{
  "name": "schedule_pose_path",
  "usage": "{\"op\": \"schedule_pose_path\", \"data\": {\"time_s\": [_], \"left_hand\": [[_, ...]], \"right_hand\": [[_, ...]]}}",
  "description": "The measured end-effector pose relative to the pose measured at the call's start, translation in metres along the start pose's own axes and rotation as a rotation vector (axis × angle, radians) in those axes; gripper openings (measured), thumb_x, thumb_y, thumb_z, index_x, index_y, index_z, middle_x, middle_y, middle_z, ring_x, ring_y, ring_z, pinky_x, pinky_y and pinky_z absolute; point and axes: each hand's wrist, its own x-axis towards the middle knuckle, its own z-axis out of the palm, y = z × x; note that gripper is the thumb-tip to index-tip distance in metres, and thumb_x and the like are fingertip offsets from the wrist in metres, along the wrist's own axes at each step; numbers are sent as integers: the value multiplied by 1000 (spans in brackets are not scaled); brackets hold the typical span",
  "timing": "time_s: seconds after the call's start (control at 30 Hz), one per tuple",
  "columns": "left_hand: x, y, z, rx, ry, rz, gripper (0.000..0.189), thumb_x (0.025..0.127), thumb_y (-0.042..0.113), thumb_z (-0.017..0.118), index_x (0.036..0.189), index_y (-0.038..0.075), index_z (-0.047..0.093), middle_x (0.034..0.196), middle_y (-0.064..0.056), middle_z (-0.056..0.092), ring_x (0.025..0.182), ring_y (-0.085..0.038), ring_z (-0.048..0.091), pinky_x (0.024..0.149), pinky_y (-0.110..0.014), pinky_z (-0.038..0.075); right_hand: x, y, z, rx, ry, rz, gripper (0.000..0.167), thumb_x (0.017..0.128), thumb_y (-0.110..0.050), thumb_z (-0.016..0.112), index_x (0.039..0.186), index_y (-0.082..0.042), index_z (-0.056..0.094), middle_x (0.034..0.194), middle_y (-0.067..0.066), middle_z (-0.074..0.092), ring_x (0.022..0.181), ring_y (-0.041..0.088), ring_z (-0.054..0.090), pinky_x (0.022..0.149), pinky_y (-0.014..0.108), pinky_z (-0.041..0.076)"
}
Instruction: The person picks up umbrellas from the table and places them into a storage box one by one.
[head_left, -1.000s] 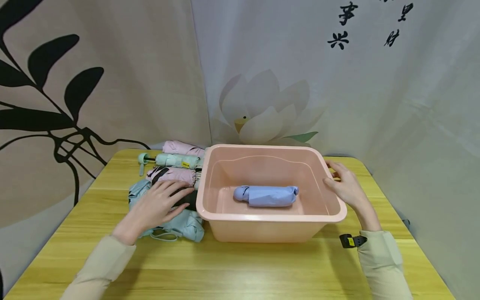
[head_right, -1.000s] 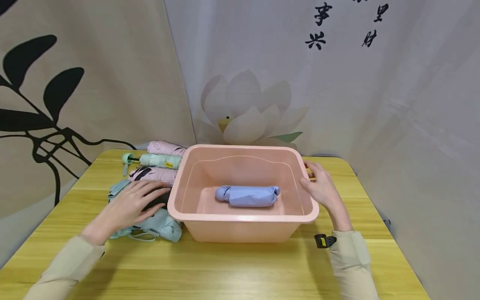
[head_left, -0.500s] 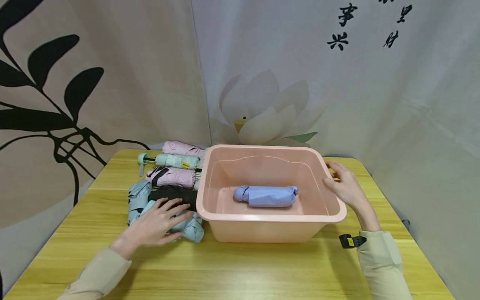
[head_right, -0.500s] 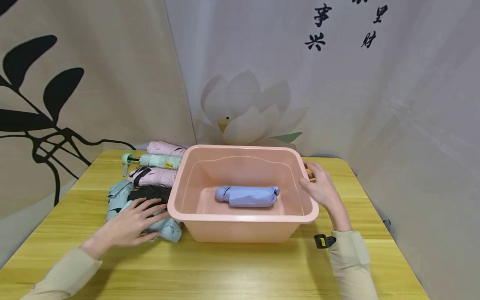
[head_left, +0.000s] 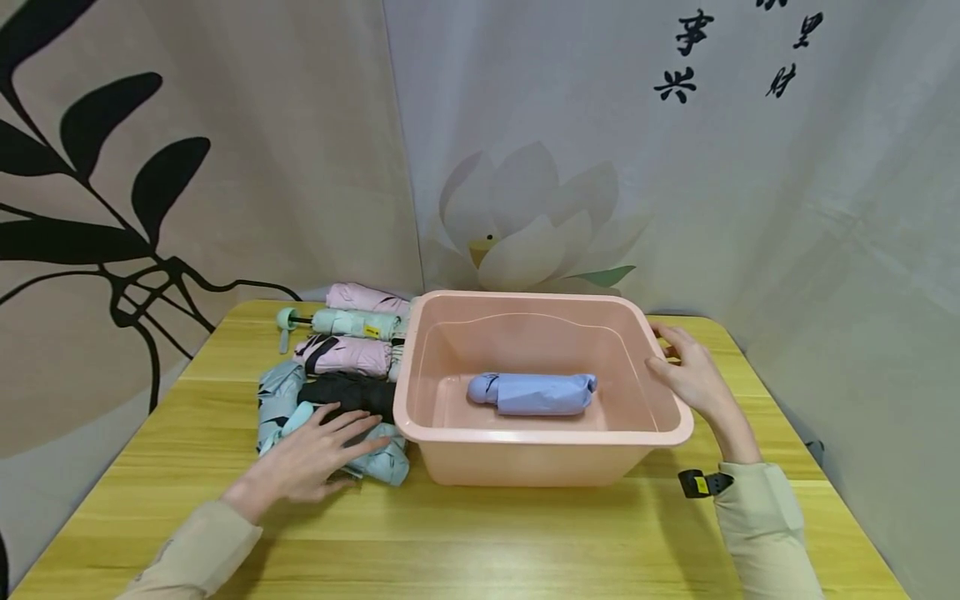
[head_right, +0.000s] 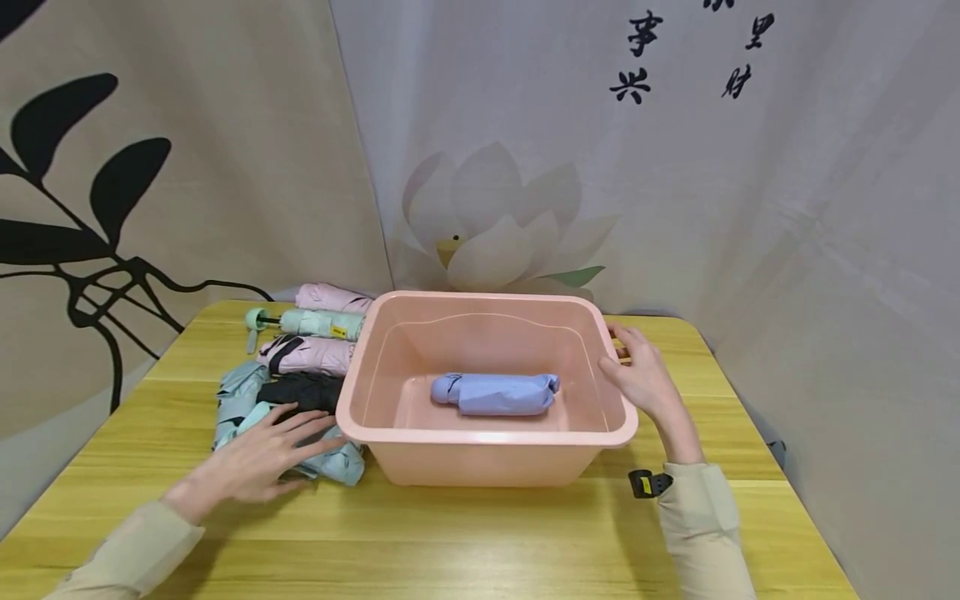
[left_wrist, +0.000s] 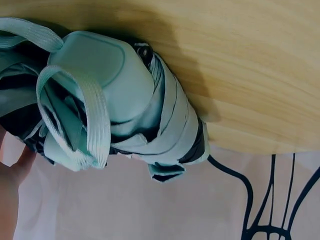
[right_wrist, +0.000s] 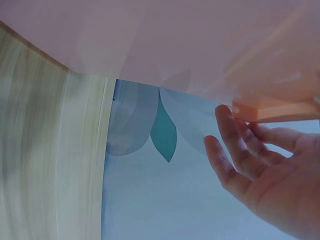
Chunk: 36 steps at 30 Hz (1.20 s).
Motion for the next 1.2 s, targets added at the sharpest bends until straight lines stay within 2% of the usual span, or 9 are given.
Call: {"op": "schedule_pose_path", "data": {"time_s": [0.13,0.37,0.57,0.9,1.2], "left_hand": [[2,0,1,23,-66,-12,86,67,35,83,142,28,42,138,-9,54,122,-29,55,95,-57,45],[5,0,3,78,-56,-9,91,64,39,85,142,30,39,135,-9,56,120,-28,56,94,-55,46],[5,1,4,101,-22,3,92,60,38,87,139,32,42,129,-9,59,114,-29,58,92,-54,47],[5,0,1,136,53,2,95,51,48,88,134,32,46,123,-9,61,108,-30,58,91,-52,46],[11,-5,-14,145,123,-24,94,50,36,91,134,32,47,123,-11,61,107,-31,58,87,-52,49]], "right_hand": [[0,0,0,-1,2,2,53,92,-15,54,140,4,40,132,26,46,98,37,57,72,28,49],[-1,0,0,5,4,8,54,92,-15,53,140,5,39,135,27,45,100,38,57,73,29,49],[-1,0,-1,1,2,6,54,92,-15,53,141,4,39,135,26,45,101,38,57,74,30,49],[0,0,-1,-12,6,0,53,92,-14,53,140,4,41,133,25,47,99,38,58,74,31,49],[-1,0,-1,-12,3,7,54,92,-15,53,141,4,40,135,25,46,101,39,58,77,35,50]]}}
